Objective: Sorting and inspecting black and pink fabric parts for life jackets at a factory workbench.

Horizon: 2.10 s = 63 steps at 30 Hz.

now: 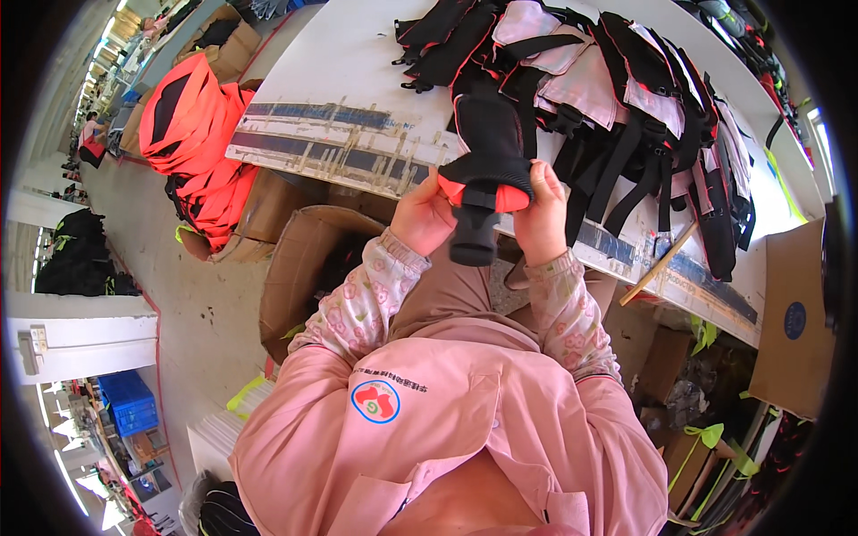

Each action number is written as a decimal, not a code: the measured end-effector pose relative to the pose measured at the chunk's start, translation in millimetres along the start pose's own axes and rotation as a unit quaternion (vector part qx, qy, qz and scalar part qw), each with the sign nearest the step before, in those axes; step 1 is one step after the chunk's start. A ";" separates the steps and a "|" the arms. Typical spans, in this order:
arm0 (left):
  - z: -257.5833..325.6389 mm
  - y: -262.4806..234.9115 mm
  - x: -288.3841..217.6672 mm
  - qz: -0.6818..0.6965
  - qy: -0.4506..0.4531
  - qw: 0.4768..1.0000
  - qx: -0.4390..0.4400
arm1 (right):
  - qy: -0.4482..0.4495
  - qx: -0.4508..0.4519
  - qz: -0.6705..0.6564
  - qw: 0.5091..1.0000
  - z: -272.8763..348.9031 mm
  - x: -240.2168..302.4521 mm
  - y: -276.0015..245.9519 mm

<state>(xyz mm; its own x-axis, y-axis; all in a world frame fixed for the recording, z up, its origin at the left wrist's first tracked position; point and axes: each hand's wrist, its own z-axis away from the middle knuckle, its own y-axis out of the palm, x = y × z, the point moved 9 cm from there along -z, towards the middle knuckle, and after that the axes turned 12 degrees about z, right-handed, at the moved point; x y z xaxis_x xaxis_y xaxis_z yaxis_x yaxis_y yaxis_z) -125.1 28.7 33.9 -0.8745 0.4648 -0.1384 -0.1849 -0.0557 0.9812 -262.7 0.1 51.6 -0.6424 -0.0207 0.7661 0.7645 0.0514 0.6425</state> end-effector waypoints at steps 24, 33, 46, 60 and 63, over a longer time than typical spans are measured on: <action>34.3 44.1 -70.8 -0.618 0.592 0.501 -0.132 | 0.182 0.064 0.126 0.973 37.5 -64.9 35.1; -14.3 2.9 -49.3 -0.696 0.236 0.678 -0.026 | 0.011 0.083 0.594 0.800 50.8 -52.2 43.9; -18.1 17.4 -30.1 -0.399 0.166 0.898 -0.079 | -0.024 0.075 0.615 0.785 45.1 -42.3 36.3; 8.1 40.4 -247.2 -0.656 0.551 0.461 -0.231 | 0.103 0.194 0.431 0.875 63.9 -26.0 108.5; 29.7 37.8 -284.2 -0.658 0.546 0.452 -0.254 | 0.098 0.235 0.429 0.867 72.5 -21.8 131.8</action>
<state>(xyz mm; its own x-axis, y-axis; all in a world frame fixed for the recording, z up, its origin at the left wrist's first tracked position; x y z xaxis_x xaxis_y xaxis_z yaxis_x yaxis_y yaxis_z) 129.8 -79.3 114.3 0.4947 -0.3069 -0.8131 -0.7027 -0.6917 -0.1664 -151.8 79.7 118.4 0.2075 0.0595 0.9764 0.8212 0.5318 -0.2069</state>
